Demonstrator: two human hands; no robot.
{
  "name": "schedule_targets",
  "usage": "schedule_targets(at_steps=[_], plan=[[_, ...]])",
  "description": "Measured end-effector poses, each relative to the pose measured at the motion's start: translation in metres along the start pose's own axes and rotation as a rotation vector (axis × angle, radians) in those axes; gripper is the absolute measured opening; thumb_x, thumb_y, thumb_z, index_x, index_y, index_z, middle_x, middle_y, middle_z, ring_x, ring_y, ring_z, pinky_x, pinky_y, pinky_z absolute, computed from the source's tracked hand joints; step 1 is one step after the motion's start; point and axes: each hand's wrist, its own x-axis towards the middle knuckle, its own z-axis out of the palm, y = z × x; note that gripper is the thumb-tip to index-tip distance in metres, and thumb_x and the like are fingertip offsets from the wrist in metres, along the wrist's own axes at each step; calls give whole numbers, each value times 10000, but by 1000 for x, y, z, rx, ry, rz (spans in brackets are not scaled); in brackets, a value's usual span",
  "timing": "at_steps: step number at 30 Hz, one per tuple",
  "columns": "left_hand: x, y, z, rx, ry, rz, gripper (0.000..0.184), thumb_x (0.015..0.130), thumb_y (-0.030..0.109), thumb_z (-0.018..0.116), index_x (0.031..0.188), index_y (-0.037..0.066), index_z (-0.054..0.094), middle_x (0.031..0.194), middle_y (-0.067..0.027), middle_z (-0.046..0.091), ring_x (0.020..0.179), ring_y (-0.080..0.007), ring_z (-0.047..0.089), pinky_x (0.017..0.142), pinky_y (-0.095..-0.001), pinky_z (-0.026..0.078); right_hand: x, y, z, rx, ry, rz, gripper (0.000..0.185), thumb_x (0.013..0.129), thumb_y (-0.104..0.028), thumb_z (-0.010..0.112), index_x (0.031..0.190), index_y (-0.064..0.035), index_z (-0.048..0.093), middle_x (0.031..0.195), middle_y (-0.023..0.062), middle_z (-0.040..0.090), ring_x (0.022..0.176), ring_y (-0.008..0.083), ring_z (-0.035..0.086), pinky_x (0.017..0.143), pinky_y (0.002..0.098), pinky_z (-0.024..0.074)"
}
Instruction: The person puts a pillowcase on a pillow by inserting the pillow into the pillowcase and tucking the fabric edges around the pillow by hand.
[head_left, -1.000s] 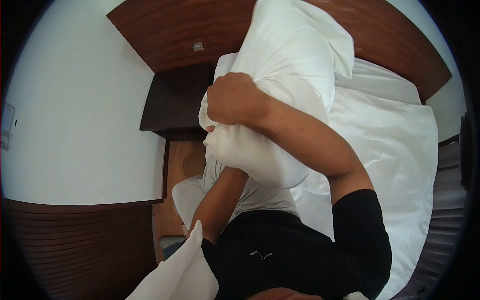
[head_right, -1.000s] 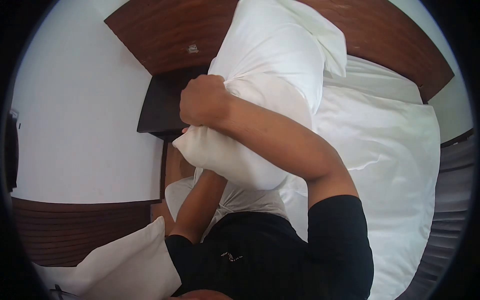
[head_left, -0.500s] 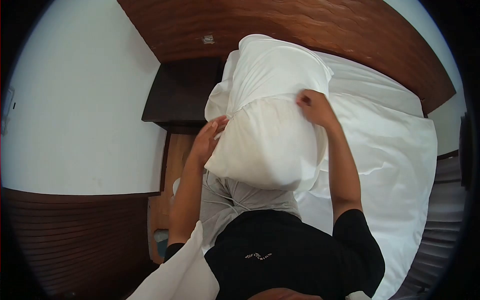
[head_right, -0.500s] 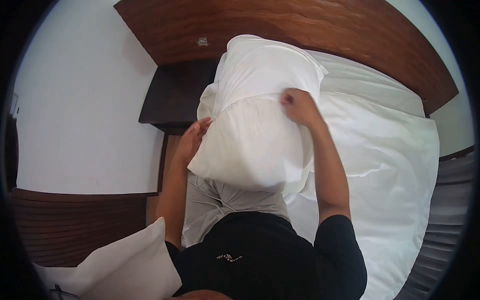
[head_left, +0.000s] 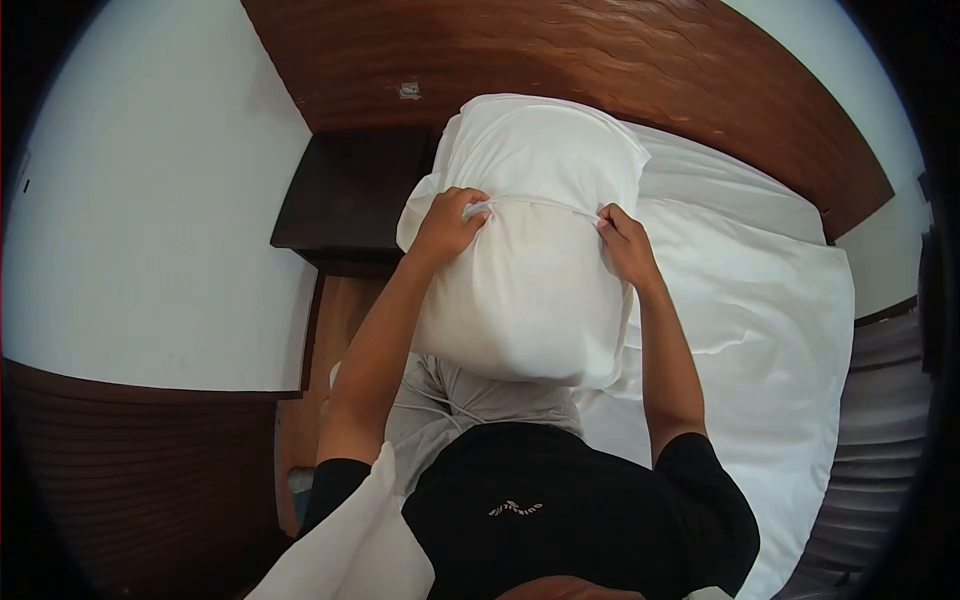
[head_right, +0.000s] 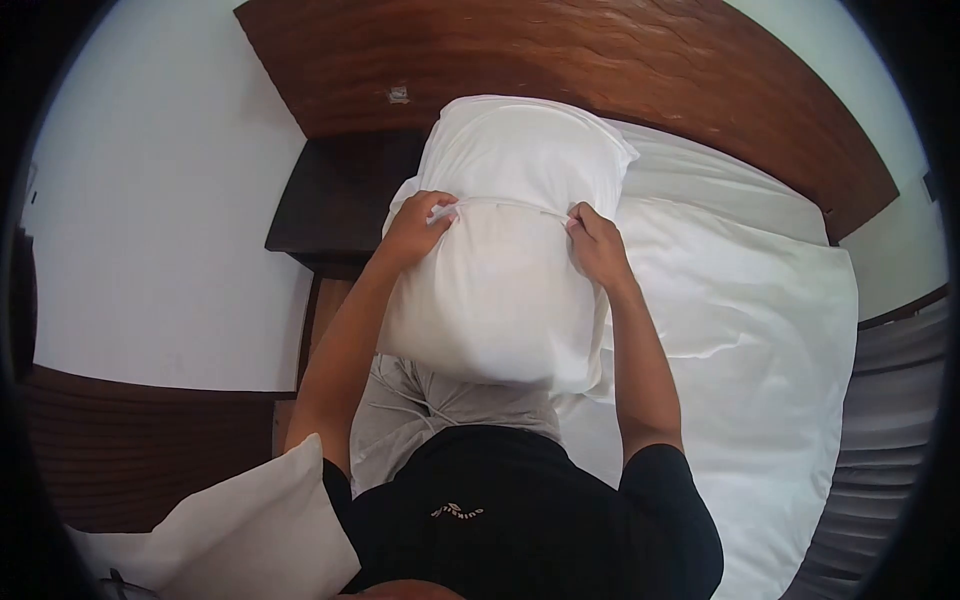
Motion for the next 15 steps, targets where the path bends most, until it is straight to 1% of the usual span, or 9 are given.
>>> schedule_targets(at_steps=[2, 5, 7, 8, 9, 10, 12, 14, 15], plan=[[-6, -8, 4, -18, -11, 10, 166, 963, 98, 658, 1114, 32, 638, 1034, -146, 680, 1004, -291, 643, 882, -379, 509, -2, -15, -1, 123, -65, -7, 108, 983, -120, 552, 953, -16, 548, 773, 71, 511, 744, 162, 466, 727, 297, 425], [-18, -16, 8, -196, -22, -89, 123, 979, 115, 642, 1045, 17, 607, 938, -143, 661, 912, -262, 603, 837, -358, 489, -2, -30, -3, 126, -189, -31, 176, 943, -171, 604, 1002, -14, 550, 807, 146, 590, 768, 278, 558, 771, 375, 473], [-32, -8, 2, -330, -7, -213, 109, 1004, 112, 614, 1029, 14, 575, 884, -126, 637, 851, -216, 574, 822, -324, 475, -8, -53, -8, -17, -245, -60, 221, 912, -191, 643, 1021, -21, 554, 816, 149, 596, 770, 283, 564, 767, 380, 473], [-37, -6, -1, -323, 34, -188, 102, 1013, 110, 601, 1028, 15, 566, 871, -118, 624, 832, -202, 557, 814, -316, 469, -14, -64, -8, -87, -274, -71, 246, 897, -201, 662, 1031, -24, 556, 820, 150, 600, 770, 286, 567, 765, 383, 472], [-43, -1, -6, -318, 74, -170, 96, 1023, 108, 588, 1026, 16, 558, 858, -110, 610, 812, -189, 540, 805, -307, 463, -21, -74, -9, -112, -259, -150, 304, 854, -215, 726, 1028, -35, 553, 816, 159, 599, 766, 299, 570, 754, 396, 468], [-49, 4, -10, -315, 116, -150, 92, 1032, 106, 575, 1025, 18, 550, 845, -103, 596, 792, -175, 523, 796, -299, 456, -22, -75, -8, -129, -276, -166, 305, 847, -210, 737, 1025, -40, 556, 825, 162, 610, 773, 314, 583, 752, 406, 472], [-62, 13, -17, -353, 188, -211, 120, 1011, 119, 615, 1012, 16, 554, 829, -84, 594, 793, -157, 525, 779, -307, 464, -23, -75, -6, -164, -306, -204, 309, 834, -200, 759, 1019, -48, 564, 841, 167, 632, 786, 344, 610, 747, 426, 479], [-71, 21, -22, -355, 245, -261, 183, 979, 155, 683, 1000, 22, 560, 823, -66, 592, 792, -139, 521, 761, -298, 460, -25, -71, 8, -262, -222, -259, 286, 802, -172, 770, 979, -58, 577, 824, 157, 652, 781, 365, 631, 736, 440, 487], [-76, 27, -28, -357, 189, -319, 212, 947, 166, 722, 991, 27, 568, 826, -58, 594, 787, -129, 515, 747, -294, 456, -26, -67, 16, -313, -180, -285, 276, 786, -157, 775, 959, -63, 583, 815, 152, 662, 779, 375, 642, 730, 447, 491]])
